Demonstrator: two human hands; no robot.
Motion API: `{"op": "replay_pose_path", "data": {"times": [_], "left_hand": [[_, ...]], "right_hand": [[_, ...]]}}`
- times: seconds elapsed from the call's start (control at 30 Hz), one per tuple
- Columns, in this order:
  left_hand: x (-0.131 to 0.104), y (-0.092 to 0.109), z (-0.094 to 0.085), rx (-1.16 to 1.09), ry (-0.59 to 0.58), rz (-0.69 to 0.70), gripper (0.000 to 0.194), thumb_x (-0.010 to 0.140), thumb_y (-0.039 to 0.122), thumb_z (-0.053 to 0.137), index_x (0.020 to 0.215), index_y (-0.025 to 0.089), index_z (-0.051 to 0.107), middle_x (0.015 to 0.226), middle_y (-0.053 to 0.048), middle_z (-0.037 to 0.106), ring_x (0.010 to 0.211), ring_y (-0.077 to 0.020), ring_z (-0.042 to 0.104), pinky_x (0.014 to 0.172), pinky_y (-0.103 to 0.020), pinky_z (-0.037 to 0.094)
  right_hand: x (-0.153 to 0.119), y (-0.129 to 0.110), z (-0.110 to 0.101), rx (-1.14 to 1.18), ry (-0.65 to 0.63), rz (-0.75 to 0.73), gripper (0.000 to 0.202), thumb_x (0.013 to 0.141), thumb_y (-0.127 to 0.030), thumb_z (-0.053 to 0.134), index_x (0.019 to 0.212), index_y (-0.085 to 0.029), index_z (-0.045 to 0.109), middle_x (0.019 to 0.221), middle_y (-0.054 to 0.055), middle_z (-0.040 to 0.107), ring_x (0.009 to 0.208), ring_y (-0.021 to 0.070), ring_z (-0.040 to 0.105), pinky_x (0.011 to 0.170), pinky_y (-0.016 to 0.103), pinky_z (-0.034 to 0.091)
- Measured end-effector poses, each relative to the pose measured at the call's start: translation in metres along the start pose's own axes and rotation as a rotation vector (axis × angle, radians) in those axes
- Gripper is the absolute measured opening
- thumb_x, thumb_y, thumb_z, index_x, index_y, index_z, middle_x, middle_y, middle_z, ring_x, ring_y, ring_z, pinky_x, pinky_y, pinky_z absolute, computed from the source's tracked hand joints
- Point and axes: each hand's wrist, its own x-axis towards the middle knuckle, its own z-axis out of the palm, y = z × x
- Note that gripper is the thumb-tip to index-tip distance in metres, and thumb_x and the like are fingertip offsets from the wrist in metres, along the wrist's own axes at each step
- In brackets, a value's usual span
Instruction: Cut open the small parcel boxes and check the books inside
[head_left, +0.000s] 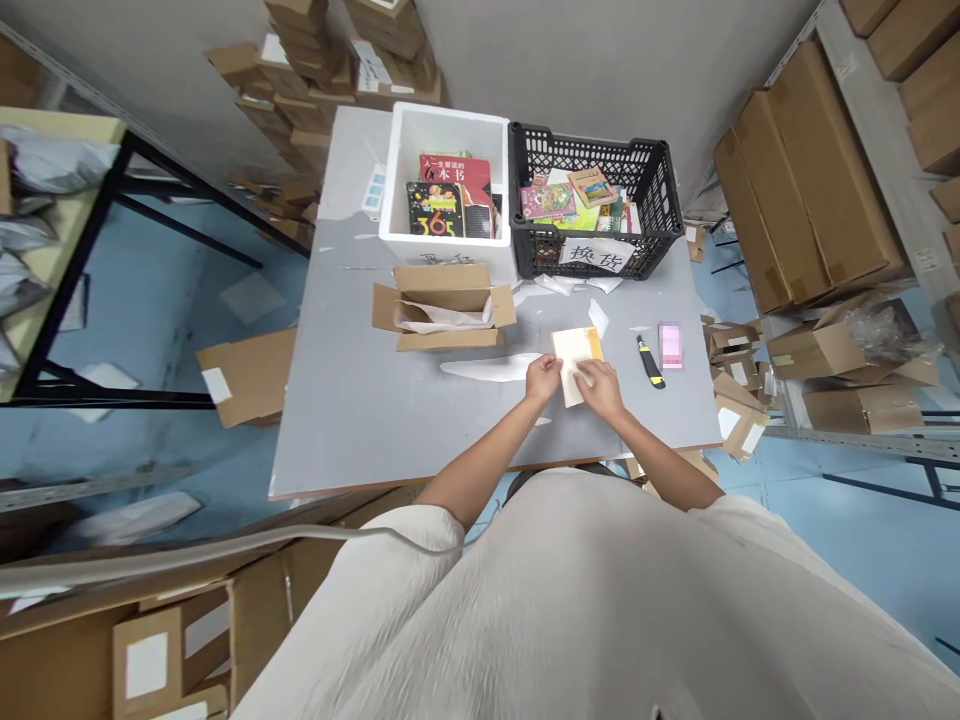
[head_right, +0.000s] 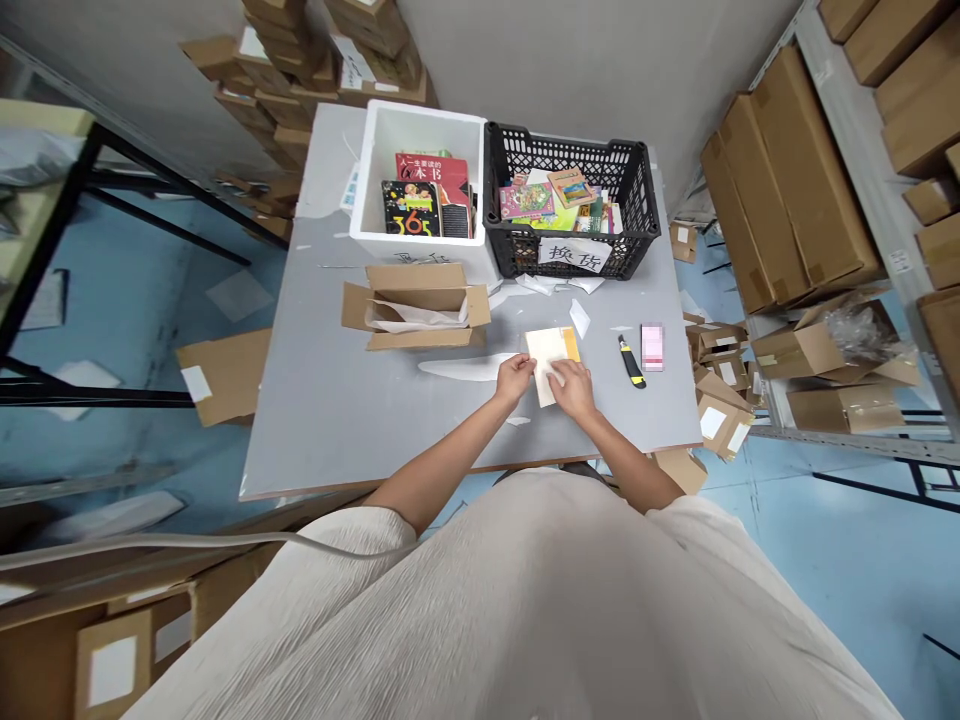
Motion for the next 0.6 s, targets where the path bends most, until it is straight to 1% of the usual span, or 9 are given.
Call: {"op": "replay_pose_path", "data": {"times": [0.1,0.17,0.27,0.33,0.4,0.47,0.5,0.53,0.6], "left_hand": [[0.001,0.001,-0.006,-0.072,-0.020,0.011,0.016,0.092,0.038,0.074,0.087,0.023,0.073,0.077,0.000,0.072,0.077,-0.0182,0.066,0.072,-0.029,0.055],[0.002,0.000,-0.009,-0.082,-0.007,0.003,0.016,0.092,0.036,0.073,0.084,0.023,0.071,0.076,0.000,0.070,0.076,-0.0173,0.065,0.071,-0.027,0.054],[0.005,-0.001,-0.013,-0.050,0.015,-0.036,0.017,0.093,0.034,0.071,0.081,0.022,0.069,0.073,0.002,0.066,0.072,-0.0161,0.061,0.070,-0.027,0.052],[0.007,-0.003,-0.015,0.001,0.029,-0.050,0.014,0.094,0.033,0.070,0.085,0.022,0.071,0.077,0.001,0.068,0.076,-0.0170,0.064,0.073,-0.027,0.053],[0.008,-0.003,-0.016,0.078,0.097,-0.049,0.010,0.094,0.029,0.069,0.099,0.022,0.075,0.092,-0.002,0.076,0.090,-0.0195,0.070,0.082,-0.029,0.056],[0.007,-0.001,-0.014,0.149,0.168,-0.038,0.023,0.094,0.023,0.069,0.116,0.023,0.076,0.115,-0.005,0.080,0.107,-0.0212,0.073,0.095,-0.031,0.058],[0.006,0.000,-0.012,0.165,0.165,-0.032,0.029,0.094,0.022,0.069,0.122,0.023,0.076,0.124,-0.007,0.080,0.113,-0.0217,0.074,0.100,-0.033,0.058],[0.004,0.002,-0.009,0.167,0.125,-0.023,0.031,0.095,0.021,0.068,0.126,0.023,0.077,0.130,-0.008,0.080,0.116,-0.0223,0.074,0.103,-0.034,0.058],[-0.002,0.006,0.001,0.138,-0.030,0.002,0.029,0.099,0.024,0.067,0.125,0.023,0.079,0.130,-0.009,0.082,0.118,-0.0245,0.076,0.105,-0.038,0.060]], "right_hand": [[0.007,0.013,-0.008,0.080,0.137,0.196,0.046,0.100,-0.039,0.065,0.141,-0.020,0.074,0.151,0.017,0.073,0.136,0.0330,0.065,0.122,0.049,0.049],[0.012,0.021,-0.014,0.202,0.133,0.316,0.043,0.097,-0.040,0.066,0.134,-0.021,0.076,0.138,0.014,0.079,0.126,0.0308,0.071,0.117,0.047,0.055],[0.015,0.029,-0.020,0.409,0.070,0.412,0.031,0.091,-0.044,0.072,0.111,-0.021,0.078,0.109,0.009,0.084,0.106,0.0278,0.078,0.101,0.041,0.063],[0.016,0.031,-0.023,0.498,0.057,0.426,0.029,0.086,-0.047,0.077,0.101,-0.022,0.076,0.098,0.007,0.083,0.098,0.0270,0.078,0.093,0.039,0.065],[0.016,0.031,-0.025,0.555,0.064,0.409,0.031,0.083,-0.049,0.080,0.098,-0.023,0.074,0.095,0.006,0.081,0.095,0.0260,0.077,0.088,0.038,0.065],[0.017,0.028,-0.026,0.581,0.089,0.378,0.032,0.082,-0.050,0.080,0.097,-0.023,0.071,0.097,0.007,0.081,0.095,0.0253,0.077,0.088,0.037,0.065],[0.018,0.026,-0.026,0.580,0.106,0.361,0.032,0.083,-0.050,0.079,0.098,-0.023,0.070,0.099,0.008,0.082,0.096,0.0252,0.077,0.088,0.036,0.065],[0.019,0.023,-0.026,0.568,0.124,0.349,0.031,0.083,-0.050,0.078,0.098,-0.024,0.069,0.101,0.008,0.082,0.097,0.0251,0.078,0.089,0.036,0.065],[0.022,0.015,-0.023,0.521,0.141,0.339,0.030,0.085,-0.049,0.076,0.099,-0.024,0.069,0.103,0.009,0.082,0.098,0.0253,0.078,0.088,0.035,0.065]]}}
